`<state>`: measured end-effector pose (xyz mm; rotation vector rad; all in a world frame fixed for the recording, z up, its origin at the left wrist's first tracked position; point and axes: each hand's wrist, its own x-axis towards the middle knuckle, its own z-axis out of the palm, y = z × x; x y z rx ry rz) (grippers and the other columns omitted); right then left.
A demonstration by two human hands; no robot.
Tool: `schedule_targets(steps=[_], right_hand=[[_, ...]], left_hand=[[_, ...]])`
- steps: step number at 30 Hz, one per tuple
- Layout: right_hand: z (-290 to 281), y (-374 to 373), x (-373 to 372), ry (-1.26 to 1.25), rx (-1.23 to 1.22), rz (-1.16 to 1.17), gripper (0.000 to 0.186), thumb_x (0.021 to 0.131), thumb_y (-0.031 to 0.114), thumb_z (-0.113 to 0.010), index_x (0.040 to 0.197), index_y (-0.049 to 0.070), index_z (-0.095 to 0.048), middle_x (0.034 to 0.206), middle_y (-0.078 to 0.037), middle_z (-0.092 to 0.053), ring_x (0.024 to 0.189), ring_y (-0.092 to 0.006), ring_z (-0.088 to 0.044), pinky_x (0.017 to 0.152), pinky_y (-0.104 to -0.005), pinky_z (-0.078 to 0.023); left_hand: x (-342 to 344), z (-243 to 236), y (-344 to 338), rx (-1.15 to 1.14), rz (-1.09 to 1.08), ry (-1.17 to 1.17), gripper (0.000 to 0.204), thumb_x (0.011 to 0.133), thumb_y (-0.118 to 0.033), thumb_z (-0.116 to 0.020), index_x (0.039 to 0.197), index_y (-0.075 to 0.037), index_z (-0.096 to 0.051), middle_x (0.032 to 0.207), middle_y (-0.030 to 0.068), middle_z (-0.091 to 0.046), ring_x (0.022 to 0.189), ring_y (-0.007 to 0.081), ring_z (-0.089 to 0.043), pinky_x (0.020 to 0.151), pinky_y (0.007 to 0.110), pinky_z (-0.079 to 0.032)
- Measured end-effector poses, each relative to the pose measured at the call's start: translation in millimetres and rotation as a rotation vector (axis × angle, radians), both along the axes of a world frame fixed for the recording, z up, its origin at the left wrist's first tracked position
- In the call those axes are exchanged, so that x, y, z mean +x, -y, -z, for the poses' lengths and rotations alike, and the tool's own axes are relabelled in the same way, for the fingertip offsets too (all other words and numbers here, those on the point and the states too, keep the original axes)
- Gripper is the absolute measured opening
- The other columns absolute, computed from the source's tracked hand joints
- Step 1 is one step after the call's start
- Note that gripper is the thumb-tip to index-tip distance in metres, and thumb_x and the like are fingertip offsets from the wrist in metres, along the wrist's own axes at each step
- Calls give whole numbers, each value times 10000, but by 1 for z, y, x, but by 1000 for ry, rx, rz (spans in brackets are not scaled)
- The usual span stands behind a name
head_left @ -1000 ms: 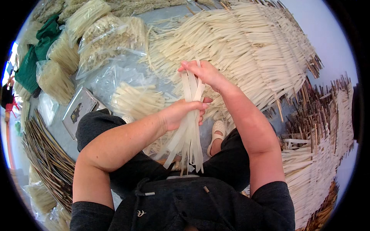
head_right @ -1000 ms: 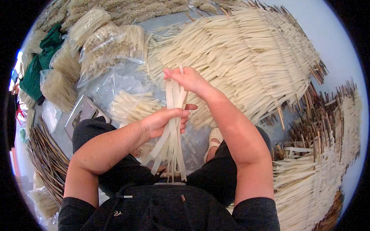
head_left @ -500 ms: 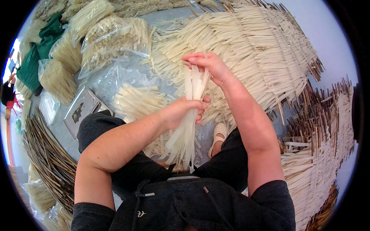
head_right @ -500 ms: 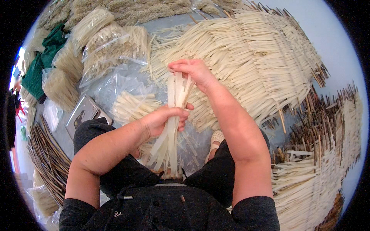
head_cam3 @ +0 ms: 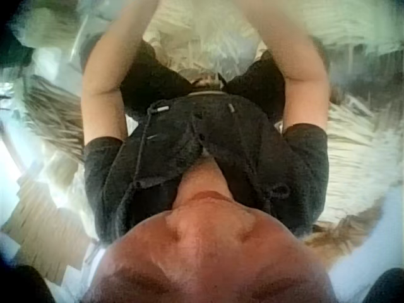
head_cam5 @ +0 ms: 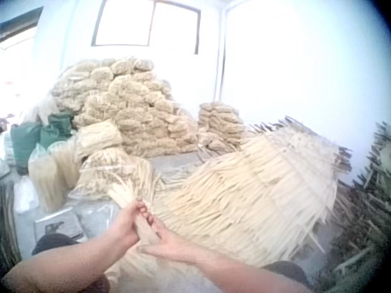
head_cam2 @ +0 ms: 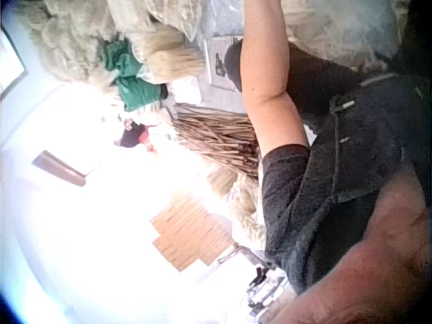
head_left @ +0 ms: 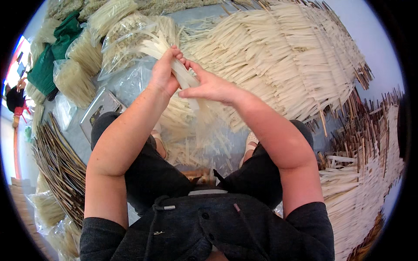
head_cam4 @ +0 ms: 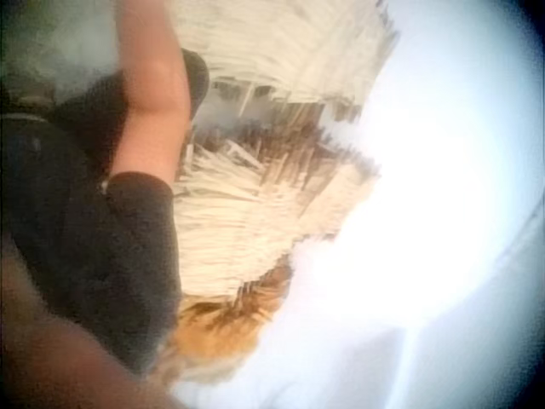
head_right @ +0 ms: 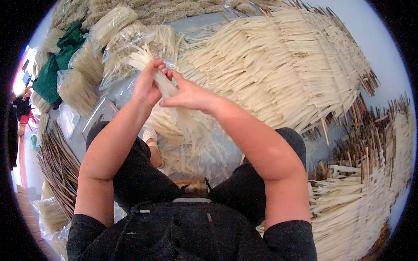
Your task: The person gathers bundles of dried noodles from the floor, weighs them on a digital scale, and places them into plastic bags.
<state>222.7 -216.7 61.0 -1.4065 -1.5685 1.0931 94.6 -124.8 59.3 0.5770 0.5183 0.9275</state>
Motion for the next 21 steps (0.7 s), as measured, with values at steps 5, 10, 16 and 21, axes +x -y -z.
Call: schedule_targets(steps=[5,10,16,21], right_hand=[[-17,16,-21,144,6,95,808,753,257,-629,1428,20,-253,994,-228,-648,924,-302,-644,819,-376,-492],[-19,17,-18,372,255,195,626,872,268,-561,1378,11,-297,970,-268,-639,906,-407,-634,805,-433,-491],[25,-8,14,351,245,176,510,909,227,-509,1338,7,-343,981,-288,-628,917,-442,-611,807,-467,-479],[84,-21,28,121,50,254,428,927,222,-517,1283,14,-399,939,-258,-633,850,-391,-637,749,-430,-482]], left_hand=[[-8,-5,13,211,-4,-121,186,885,-175,-597,1041,-82,-561,832,30,-576,817,162,-559,786,340,-464],[-16,-35,15,370,98,-493,350,898,-364,-598,1128,-100,-596,1068,33,-588,997,160,-531,893,350,-400],[-47,-31,-36,605,938,-957,740,824,-578,-627,1313,-36,-504,1301,128,-520,1183,242,-509,954,392,-444],[-91,71,-120,1018,1133,-1348,742,838,-528,-644,1381,-63,-444,1304,184,-521,1214,306,-495,1026,414,-387]])
